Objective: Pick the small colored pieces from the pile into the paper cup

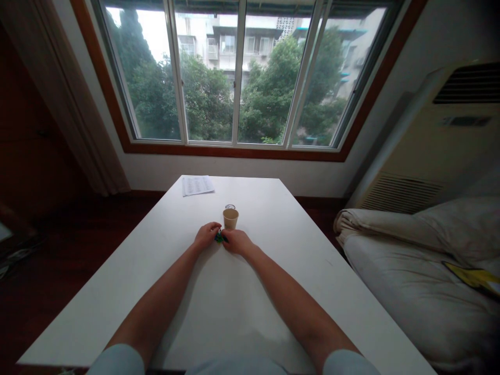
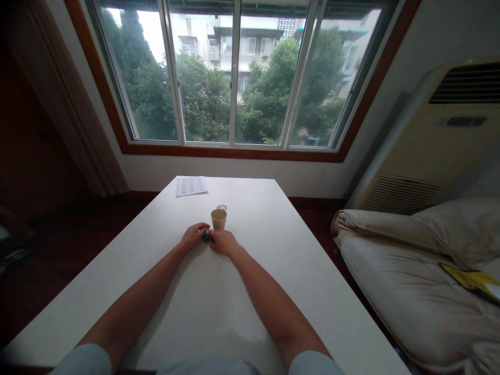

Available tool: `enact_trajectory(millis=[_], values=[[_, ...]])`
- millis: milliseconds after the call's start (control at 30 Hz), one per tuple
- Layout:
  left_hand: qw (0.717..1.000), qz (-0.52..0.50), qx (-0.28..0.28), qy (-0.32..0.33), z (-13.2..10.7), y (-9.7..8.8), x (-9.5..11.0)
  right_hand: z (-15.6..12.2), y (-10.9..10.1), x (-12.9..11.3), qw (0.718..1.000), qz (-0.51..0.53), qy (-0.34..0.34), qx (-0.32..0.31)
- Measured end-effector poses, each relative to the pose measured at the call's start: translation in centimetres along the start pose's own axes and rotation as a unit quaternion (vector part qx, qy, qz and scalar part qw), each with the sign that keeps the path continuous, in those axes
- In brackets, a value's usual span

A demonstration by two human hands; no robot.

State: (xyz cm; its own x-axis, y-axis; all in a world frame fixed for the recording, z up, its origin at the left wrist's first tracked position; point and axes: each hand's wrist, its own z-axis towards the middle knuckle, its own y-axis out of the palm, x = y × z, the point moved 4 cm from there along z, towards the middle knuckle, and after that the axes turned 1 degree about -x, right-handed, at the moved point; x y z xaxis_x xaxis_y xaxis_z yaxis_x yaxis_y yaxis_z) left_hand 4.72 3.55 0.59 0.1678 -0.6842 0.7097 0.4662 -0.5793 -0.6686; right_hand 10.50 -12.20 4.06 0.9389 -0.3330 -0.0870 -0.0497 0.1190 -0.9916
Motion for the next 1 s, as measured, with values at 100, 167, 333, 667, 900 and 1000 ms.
enact_trajectory(millis=[100,167,333,667,900,1000], values=[[1.0,-0.001,-0.002,0.0,-0.05,0.07,0.01,-0.09,-0.2,-0.25,1.0,-0.004,-0.002,-0.003],[1.0,-0.003,-0.003,0.0,-0.05,0.09,-0.02,-0.18,-0.3,-0.32,1.0,-0.001,0.001,-0.004],[1.0,0.0,-0.004,0.01,0.05,0.19,-0.17,-0.28,-0.3,-0.14,1.0,0.012,0.021,-0.014],[1.0,0.009,0.006,0.027,0.18,0.56,-0.53,-0.05,0.0,0.24,0.999,0.021,0.045,-0.006],[1.0,0.008,-0.001,0.029,0.17,0.48,-0.42,0.11,0.29,0.42,0.999,0.005,0.036,0.011],[1.0,0.009,-0.004,0.029,0.13,0.52,-0.46,0.02,0.22,0.35,1.0,0.005,0.026,0.012]])
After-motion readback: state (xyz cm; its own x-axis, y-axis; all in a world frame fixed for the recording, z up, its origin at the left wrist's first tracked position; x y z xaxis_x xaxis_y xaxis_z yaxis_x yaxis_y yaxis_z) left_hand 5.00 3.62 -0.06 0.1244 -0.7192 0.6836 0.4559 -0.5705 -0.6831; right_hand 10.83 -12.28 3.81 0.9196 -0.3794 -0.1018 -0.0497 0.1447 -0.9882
